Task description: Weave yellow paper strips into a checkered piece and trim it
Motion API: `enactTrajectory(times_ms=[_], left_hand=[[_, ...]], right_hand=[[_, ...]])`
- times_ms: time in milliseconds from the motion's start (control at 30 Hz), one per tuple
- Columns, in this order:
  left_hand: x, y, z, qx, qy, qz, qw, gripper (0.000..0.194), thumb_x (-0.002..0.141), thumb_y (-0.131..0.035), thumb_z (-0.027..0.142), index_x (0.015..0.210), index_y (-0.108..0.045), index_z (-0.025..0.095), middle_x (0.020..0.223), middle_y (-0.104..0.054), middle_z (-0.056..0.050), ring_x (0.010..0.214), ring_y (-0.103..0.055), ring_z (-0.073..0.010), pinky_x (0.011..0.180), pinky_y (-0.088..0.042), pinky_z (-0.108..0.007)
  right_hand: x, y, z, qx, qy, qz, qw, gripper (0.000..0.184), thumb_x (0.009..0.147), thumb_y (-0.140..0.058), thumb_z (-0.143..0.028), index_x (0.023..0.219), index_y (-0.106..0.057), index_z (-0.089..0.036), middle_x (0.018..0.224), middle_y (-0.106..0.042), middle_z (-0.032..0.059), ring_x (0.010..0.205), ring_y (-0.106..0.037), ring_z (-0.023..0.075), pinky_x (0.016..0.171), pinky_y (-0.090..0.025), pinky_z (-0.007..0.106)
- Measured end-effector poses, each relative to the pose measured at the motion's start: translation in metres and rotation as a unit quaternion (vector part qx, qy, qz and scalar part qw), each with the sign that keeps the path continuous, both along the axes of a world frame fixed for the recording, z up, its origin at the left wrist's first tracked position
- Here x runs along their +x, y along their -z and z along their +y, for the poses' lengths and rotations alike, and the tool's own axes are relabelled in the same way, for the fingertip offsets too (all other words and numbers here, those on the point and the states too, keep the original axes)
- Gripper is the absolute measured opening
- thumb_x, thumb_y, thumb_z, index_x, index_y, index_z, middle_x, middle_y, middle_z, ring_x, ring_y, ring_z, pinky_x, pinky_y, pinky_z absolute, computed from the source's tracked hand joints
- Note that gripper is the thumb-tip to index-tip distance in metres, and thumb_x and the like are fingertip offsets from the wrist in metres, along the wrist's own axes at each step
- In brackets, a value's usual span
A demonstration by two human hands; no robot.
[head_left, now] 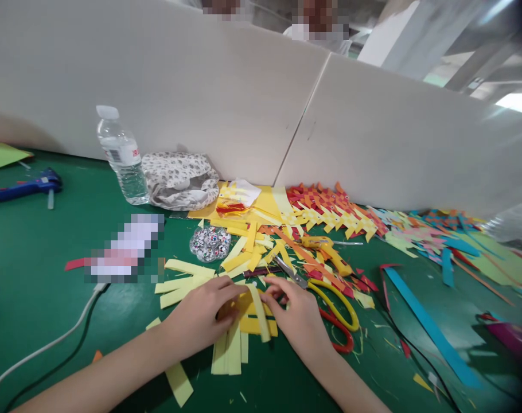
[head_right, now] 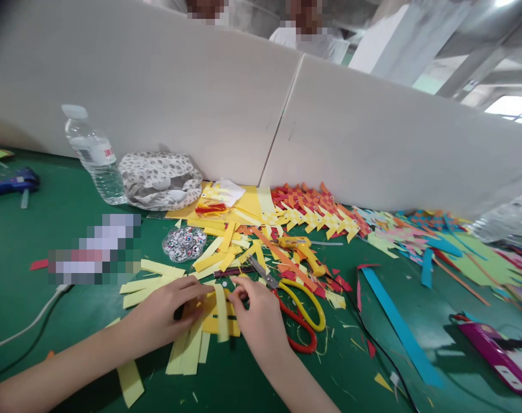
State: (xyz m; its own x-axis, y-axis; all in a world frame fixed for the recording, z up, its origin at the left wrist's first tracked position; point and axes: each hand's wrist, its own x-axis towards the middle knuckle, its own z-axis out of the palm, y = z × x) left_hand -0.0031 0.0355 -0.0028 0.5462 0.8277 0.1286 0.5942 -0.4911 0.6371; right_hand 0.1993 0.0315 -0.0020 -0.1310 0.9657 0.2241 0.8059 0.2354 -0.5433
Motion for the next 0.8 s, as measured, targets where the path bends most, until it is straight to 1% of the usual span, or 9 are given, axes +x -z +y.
enactTrajectory(times_ms=[100,167,233,300,400,467,567,667,800], left_hand=[[0.000,0.001,0.001,-0.014,-0.009,-0.006,1.000,0.041,0.077,-0.048,0.013,0.116,-0.051,0.026,0.086,-0.054,-0.003,0.068,-0.054,-0.0148,0.058,-0.043,-0.024],[0.000,0.001,0.002,-0.025,-0.014,-0.013,1.000,0.047,0.077,-0.049,0.014,0.122,-0.046,0.027,0.085,-0.055,-0.002,0.065,-0.053,-0.0141,0.058,-0.042,-0.024],[0.000,0.003,0.002,-0.036,-0.024,-0.027,0.999,0.050,0.077,-0.050,0.016,0.125,-0.043,0.026,0.085,-0.056,-0.002,0.066,-0.054,-0.0147,0.059,-0.043,-0.024],[-0.001,0.004,0.002,-0.044,-0.034,-0.042,0.998,0.049,0.076,-0.052,0.018,0.124,-0.043,0.025,0.087,-0.058,-0.003,0.070,-0.055,-0.0161,0.061,-0.043,-0.026],[-0.001,0.005,0.002,-0.043,-0.035,-0.053,0.997,0.045,0.076,-0.053,0.019,0.119,-0.046,0.025,0.087,-0.059,-0.003,0.074,-0.056,-0.0175,0.064,-0.044,-0.027],[-0.001,0.005,0.001,-0.042,-0.034,-0.054,0.997,0.044,0.075,-0.052,0.019,0.119,-0.046,0.024,0.086,-0.059,-0.002,0.071,-0.055,-0.0170,0.063,-0.043,-0.027],[-0.001,0.004,0.001,-0.048,-0.034,-0.051,0.997,0.042,0.075,-0.052,0.019,0.117,-0.046,0.024,0.082,-0.058,-0.001,0.066,-0.054,-0.0159,0.059,-0.042,-0.026],[-0.001,0.003,0.000,-0.049,-0.035,-0.055,0.997,0.037,0.076,-0.051,0.019,0.112,-0.048,0.023,0.079,-0.057,0.000,0.064,-0.052,-0.0153,0.055,-0.039,-0.024],[0.000,0.000,0.001,-0.057,-0.038,-0.064,0.996,0.031,0.076,-0.054,0.024,0.106,-0.049,0.021,0.074,-0.055,0.001,0.060,-0.050,-0.0146,0.051,-0.035,-0.022]], right_hand=[[0.000,-0.002,-0.001,0.050,-0.025,-0.030,0.998,0.008,0.081,-0.054,-0.020,0.082,-0.062,-0.022,0.079,-0.067,0.0025,0.074,-0.062,0.0183,0.068,-0.048,0.030],[-0.001,-0.007,-0.002,0.109,-0.059,-0.066,0.990,0.012,0.083,-0.051,-0.020,0.076,-0.061,-0.021,0.085,-0.066,0.0048,0.083,-0.060,0.0204,0.073,-0.047,0.033],[-0.003,-0.013,-0.003,0.149,-0.082,-0.102,0.980,0.014,0.085,-0.049,-0.020,0.075,-0.059,-0.021,0.091,-0.064,0.0065,0.090,-0.057,0.0222,0.078,-0.044,0.036],[-0.008,-0.019,-0.006,0.153,-0.092,-0.136,0.975,0.014,0.085,-0.048,-0.020,0.077,-0.059,-0.020,0.091,-0.063,0.0069,0.090,-0.055,0.0225,0.080,-0.041,0.037],[-0.016,-0.027,-0.010,0.135,-0.106,-0.192,0.966,0.017,0.087,-0.044,-0.016,0.078,-0.058,-0.018,0.079,-0.062,0.0063,0.080,-0.054,0.0216,0.074,-0.039,0.036],[-0.021,-0.030,-0.013,0.127,-0.116,-0.214,0.961,0.019,0.087,-0.041,-0.015,0.079,-0.058,-0.018,0.073,-0.061,0.0059,0.074,-0.054,0.0211,0.070,-0.038,0.036],[-0.028,-0.033,-0.012,0.094,-0.116,-0.172,0.974,0.017,0.086,-0.042,-0.015,0.092,-0.058,-0.019,0.080,-0.063,0.0064,0.078,-0.055,0.0216,0.070,-0.039,0.035],[-0.033,-0.034,-0.008,0.017,-0.108,-0.067,0.992,0.021,0.085,-0.045,-0.017,0.103,-0.053,-0.023,0.088,-0.065,0.0032,0.084,-0.058,0.0204,0.072,-0.042,0.033],[-0.038,-0.034,-0.002,-0.065,-0.126,0.071,0.987,0.020,0.085,-0.045,-0.019,0.104,-0.051,-0.025,0.090,-0.067,-0.0005,0.085,-0.062,0.0165,0.075,-0.045,0.029]])
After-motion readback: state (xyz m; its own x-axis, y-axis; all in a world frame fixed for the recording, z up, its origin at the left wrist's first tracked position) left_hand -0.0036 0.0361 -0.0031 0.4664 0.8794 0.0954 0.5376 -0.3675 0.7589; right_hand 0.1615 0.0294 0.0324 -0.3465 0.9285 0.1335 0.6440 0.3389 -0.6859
